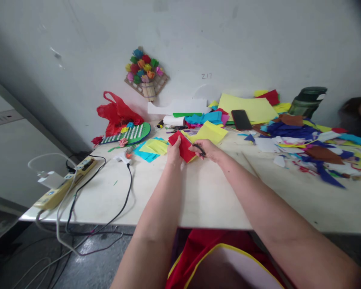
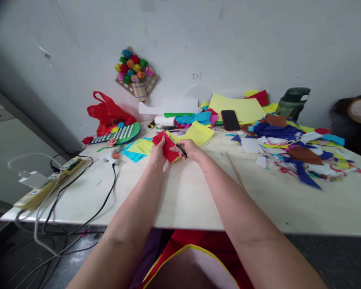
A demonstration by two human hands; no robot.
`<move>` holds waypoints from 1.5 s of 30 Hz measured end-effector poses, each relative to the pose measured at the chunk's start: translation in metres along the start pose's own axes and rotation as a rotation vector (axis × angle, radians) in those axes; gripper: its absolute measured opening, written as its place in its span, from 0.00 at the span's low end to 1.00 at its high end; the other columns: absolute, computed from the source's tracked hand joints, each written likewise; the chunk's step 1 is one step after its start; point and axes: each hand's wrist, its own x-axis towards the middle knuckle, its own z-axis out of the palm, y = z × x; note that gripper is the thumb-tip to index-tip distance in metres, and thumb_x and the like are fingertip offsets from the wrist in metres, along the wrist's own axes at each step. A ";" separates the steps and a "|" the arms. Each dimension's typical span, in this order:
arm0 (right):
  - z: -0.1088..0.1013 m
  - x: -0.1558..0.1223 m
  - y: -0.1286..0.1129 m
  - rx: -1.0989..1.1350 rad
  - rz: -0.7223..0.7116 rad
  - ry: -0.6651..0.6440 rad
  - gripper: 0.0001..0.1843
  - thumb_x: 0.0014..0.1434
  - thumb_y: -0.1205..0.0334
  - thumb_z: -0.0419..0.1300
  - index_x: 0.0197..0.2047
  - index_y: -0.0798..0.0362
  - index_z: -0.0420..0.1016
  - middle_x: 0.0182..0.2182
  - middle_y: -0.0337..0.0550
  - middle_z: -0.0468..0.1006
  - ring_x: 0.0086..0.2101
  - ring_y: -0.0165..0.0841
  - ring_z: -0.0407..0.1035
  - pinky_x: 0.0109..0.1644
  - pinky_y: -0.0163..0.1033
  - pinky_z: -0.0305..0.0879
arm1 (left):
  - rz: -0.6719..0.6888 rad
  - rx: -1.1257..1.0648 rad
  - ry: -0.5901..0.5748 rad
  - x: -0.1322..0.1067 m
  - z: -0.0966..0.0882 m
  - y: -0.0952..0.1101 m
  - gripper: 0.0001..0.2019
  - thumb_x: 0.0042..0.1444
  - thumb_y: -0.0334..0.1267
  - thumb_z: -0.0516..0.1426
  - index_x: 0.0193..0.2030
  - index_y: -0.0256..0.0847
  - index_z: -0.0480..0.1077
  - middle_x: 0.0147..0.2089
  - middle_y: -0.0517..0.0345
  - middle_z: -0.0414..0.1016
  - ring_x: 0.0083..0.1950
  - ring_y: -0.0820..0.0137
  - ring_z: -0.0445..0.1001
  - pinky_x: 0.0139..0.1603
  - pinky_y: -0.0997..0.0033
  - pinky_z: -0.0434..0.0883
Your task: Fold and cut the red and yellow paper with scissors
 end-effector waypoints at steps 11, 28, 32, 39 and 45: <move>-0.002 -0.008 -0.009 -0.023 -0.022 -0.060 0.20 0.45 0.48 0.63 0.22 0.55 0.61 0.12 0.32 0.65 0.11 0.21 0.56 0.12 0.28 0.50 | -0.020 0.003 -0.031 -0.005 0.002 0.002 0.09 0.43 0.35 0.63 0.31 0.36 0.69 0.27 0.57 0.73 0.27 0.71 0.73 0.37 0.67 0.72; -0.003 -0.004 -0.004 0.007 -0.026 -0.027 0.18 0.46 0.51 0.63 0.23 0.54 0.61 0.11 0.32 0.64 0.10 0.21 0.55 0.11 0.27 0.49 | -0.013 0.004 -0.081 -0.004 0.001 0.000 0.11 0.42 0.37 0.63 0.32 0.36 0.69 0.27 0.56 0.74 0.29 0.69 0.74 0.40 0.64 0.71; -0.003 -0.009 -0.013 -0.018 0.012 -0.028 0.16 0.47 0.51 0.62 0.26 0.54 0.62 0.11 0.33 0.66 0.10 0.22 0.57 0.10 0.27 0.48 | 0.006 0.006 -0.072 -0.002 0.000 0.002 0.12 0.40 0.37 0.64 0.32 0.36 0.69 0.28 0.56 0.74 0.30 0.68 0.75 0.41 0.65 0.71; -0.013 -0.014 -0.019 -0.051 0.027 -0.141 0.16 0.49 0.52 0.61 0.32 0.54 0.61 0.12 0.34 0.69 0.10 0.24 0.59 0.08 0.27 0.43 | 0.029 0.034 -0.058 -0.001 -0.001 0.005 0.12 0.40 0.38 0.64 0.32 0.36 0.70 0.29 0.55 0.75 0.29 0.68 0.74 0.40 0.64 0.71; -0.016 -0.015 -0.018 -0.067 0.039 -0.236 0.17 0.52 0.48 0.57 0.30 0.54 0.61 0.14 0.36 0.71 0.11 0.25 0.62 0.09 0.26 0.44 | 0.035 0.044 -0.106 -0.002 -0.002 0.006 0.11 0.41 0.37 0.64 0.32 0.36 0.71 0.30 0.54 0.75 0.31 0.68 0.75 0.41 0.64 0.70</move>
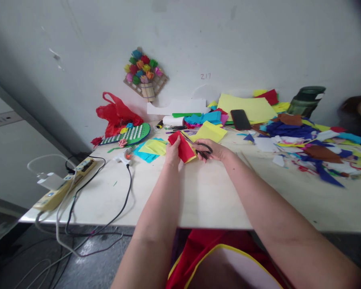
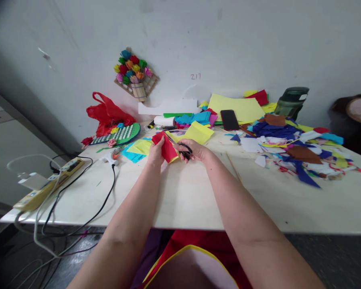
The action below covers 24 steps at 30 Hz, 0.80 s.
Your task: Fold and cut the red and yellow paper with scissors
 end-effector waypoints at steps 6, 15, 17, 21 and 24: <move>-0.002 -0.001 0.000 -0.010 -0.015 0.001 0.20 0.50 0.45 0.58 0.28 0.55 0.61 0.15 0.38 0.72 0.12 0.26 0.63 0.10 0.27 0.46 | -0.007 0.013 0.003 0.001 -0.002 0.002 0.12 0.40 0.38 0.64 0.32 0.36 0.70 0.29 0.55 0.74 0.30 0.70 0.74 0.39 0.67 0.70; -0.010 -0.001 0.007 -0.025 -0.036 0.004 0.21 0.49 0.44 0.58 0.30 0.56 0.64 0.16 0.39 0.72 0.13 0.26 0.64 0.10 0.28 0.46 | -0.017 0.034 0.032 0.001 -0.002 0.003 0.12 0.39 0.38 0.65 0.30 0.34 0.70 0.26 0.57 0.72 0.26 0.73 0.71 0.34 0.71 0.68; -0.008 -0.002 0.005 -0.024 -0.038 0.003 0.22 0.49 0.44 0.59 0.30 0.56 0.64 0.16 0.40 0.72 0.13 0.26 0.64 0.11 0.28 0.47 | -0.017 0.030 0.027 0.001 -0.002 0.003 0.13 0.39 0.38 0.64 0.31 0.34 0.70 0.26 0.57 0.72 0.26 0.73 0.71 0.34 0.71 0.68; -0.004 -0.003 0.000 -0.020 -0.018 0.007 0.22 0.49 0.43 0.58 0.30 0.57 0.64 0.16 0.40 0.72 0.13 0.27 0.65 0.11 0.28 0.46 | -0.005 0.022 0.027 0.002 -0.003 0.003 0.13 0.39 0.38 0.65 0.30 0.35 0.70 0.25 0.58 0.72 0.26 0.73 0.71 0.33 0.72 0.68; -0.004 -0.004 -0.002 -0.024 0.002 0.003 0.23 0.49 0.43 0.58 0.32 0.57 0.64 0.15 0.40 0.72 0.13 0.27 0.65 0.10 0.28 0.45 | 0.015 0.033 0.036 0.003 -0.003 0.002 0.12 0.40 0.39 0.64 0.29 0.35 0.69 0.24 0.58 0.71 0.25 0.74 0.70 0.31 0.73 0.68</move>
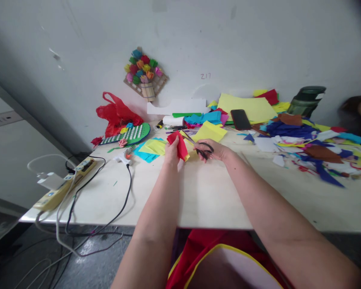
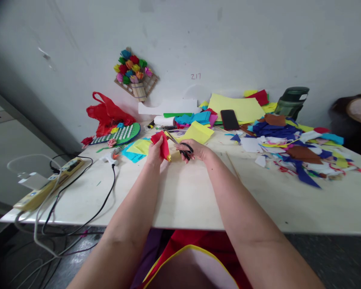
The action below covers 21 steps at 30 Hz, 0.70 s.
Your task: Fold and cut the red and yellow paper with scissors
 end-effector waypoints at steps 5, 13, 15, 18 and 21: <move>-0.012 -0.003 0.004 0.026 0.013 -0.108 0.22 0.50 0.44 0.57 0.36 0.57 0.64 0.15 0.39 0.72 0.13 0.28 0.65 0.10 0.28 0.47 | 0.019 0.058 0.012 0.002 -0.001 0.001 0.12 0.41 0.40 0.63 0.29 0.35 0.69 0.23 0.59 0.70 0.23 0.76 0.68 0.27 0.75 0.65; -0.023 -0.006 0.009 0.082 0.024 -0.231 0.22 0.48 0.47 0.58 0.37 0.58 0.65 0.15 0.38 0.71 0.12 0.27 0.63 0.12 0.29 0.53 | 0.069 0.114 -0.038 0.007 -0.009 0.005 0.14 0.42 0.44 0.62 0.31 0.35 0.70 0.25 0.58 0.71 0.19 0.80 0.63 0.21 0.78 0.59; -0.024 -0.007 0.010 0.135 -0.002 -0.240 0.22 0.47 0.47 0.59 0.36 0.58 0.66 0.15 0.38 0.70 0.13 0.27 0.62 0.13 0.30 0.56 | 0.070 0.107 -0.050 0.006 -0.010 0.007 0.14 0.41 0.44 0.63 0.30 0.36 0.70 0.25 0.58 0.71 0.19 0.80 0.63 0.21 0.78 0.59; -0.026 -0.008 0.011 0.202 -0.044 -0.233 0.22 0.47 0.47 0.59 0.37 0.58 0.66 0.15 0.38 0.70 0.14 0.27 0.61 0.14 0.30 0.57 | 0.067 0.111 -0.048 0.004 -0.010 0.011 0.14 0.39 0.44 0.64 0.29 0.36 0.70 0.25 0.58 0.71 0.21 0.79 0.65 0.24 0.77 0.62; -0.026 -0.007 0.012 0.194 -0.032 -0.195 0.21 0.47 0.48 0.59 0.36 0.58 0.66 0.15 0.39 0.71 0.14 0.27 0.61 0.14 0.30 0.57 | 0.059 0.106 -0.065 0.003 -0.011 0.013 0.15 0.37 0.44 0.65 0.28 0.36 0.69 0.25 0.58 0.71 0.24 0.75 0.69 0.29 0.74 0.66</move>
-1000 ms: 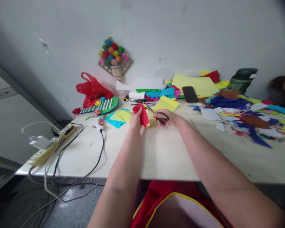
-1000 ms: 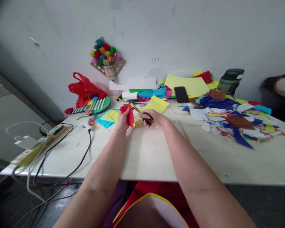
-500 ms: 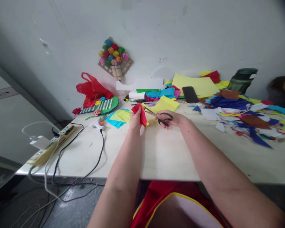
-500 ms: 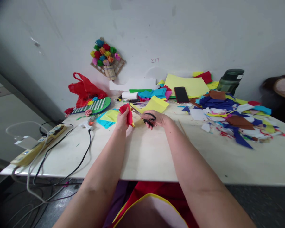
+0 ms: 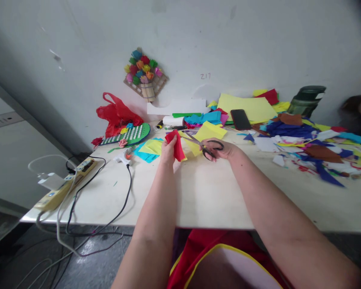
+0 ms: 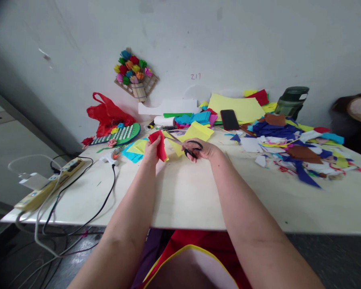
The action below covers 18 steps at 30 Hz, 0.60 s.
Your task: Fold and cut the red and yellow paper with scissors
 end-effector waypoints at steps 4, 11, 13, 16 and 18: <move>0.002 0.002 -0.001 -0.045 0.073 0.051 0.20 0.47 0.48 0.60 0.34 0.58 0.66 0.15 0.38 0.70 0.14 0.27 0.62 0.14 0.30 0.57 | -0.014 0.019 -0.016 0.000 -0.001 0.001 0.16 0.36 0.44 0.65 0.29 0.37 0.69 0.26 0.58 0.72 0.25 0.73 0.70 0.30 0.72 0.68; 0.008 0.007 0.000 -0.123 0.064 0.112 0.22 0.48 0.45 0.59 0.34 0.58 0.66 0.15 0.39 0.71 0.13 0.26 0.63 0.12 0.28 0.51 | -0.032 0.033 -0.036 0.000 0.000 -0.002 0.16 0.35 0.44 0.65 0.29 0.36 0.70 0.26 0.57 0.73 0.26 0.72 0.71 0.30 0.71 0.68; 0.011 0.009 0.000 -0.138 0.042 0.134 0.23 0.48 0.44 0.59 0.33 0.57 0.65 0.16 0.40 0.71 0.14 0.27 0.64 0.12 0.28 0.50 | -0.028 0.036 -0.045 0.001 0.000 -0.004 0.16 0.36 0.43 0.65 0.29 0.36 0.70 0.26 0.58 0.72 0.25 0.73 0.70 0.29 0.72 0.68; 0.017 0.011 -0.001 -0.166 0.023 0.163 0.22 0.47 0.43 0.60 0.29 0.56 0.64 0.16 0.40 0.72 0.14 0.26 0.65 0.11 0.29 0.49 | -0.032 0.035 -0.057 0.001 0.001 -0.006 0.16 0.36 0.43 0.65 0.29 0.36 0.70 0.26 0.57 0.72 0.25 0.73 0.70 0.31 0.72 0.68; 0.021 0.012 -0.003 -0.185 0.016 0.190 0.22 0.47 0.43 0.60 0.27 0.55 0.63 0.16 0.40 0.72 0.14 0.26 0.64 0.11 0.28 0.49 | -0.037 0.028 -0.060 0.001 0.002 -0.007 0.16 0.35 0.42 0.66 0.29 0.36 0.70 0.27 0.57 0.73 0.26 0.73 0.71 0.32 0.72 0.68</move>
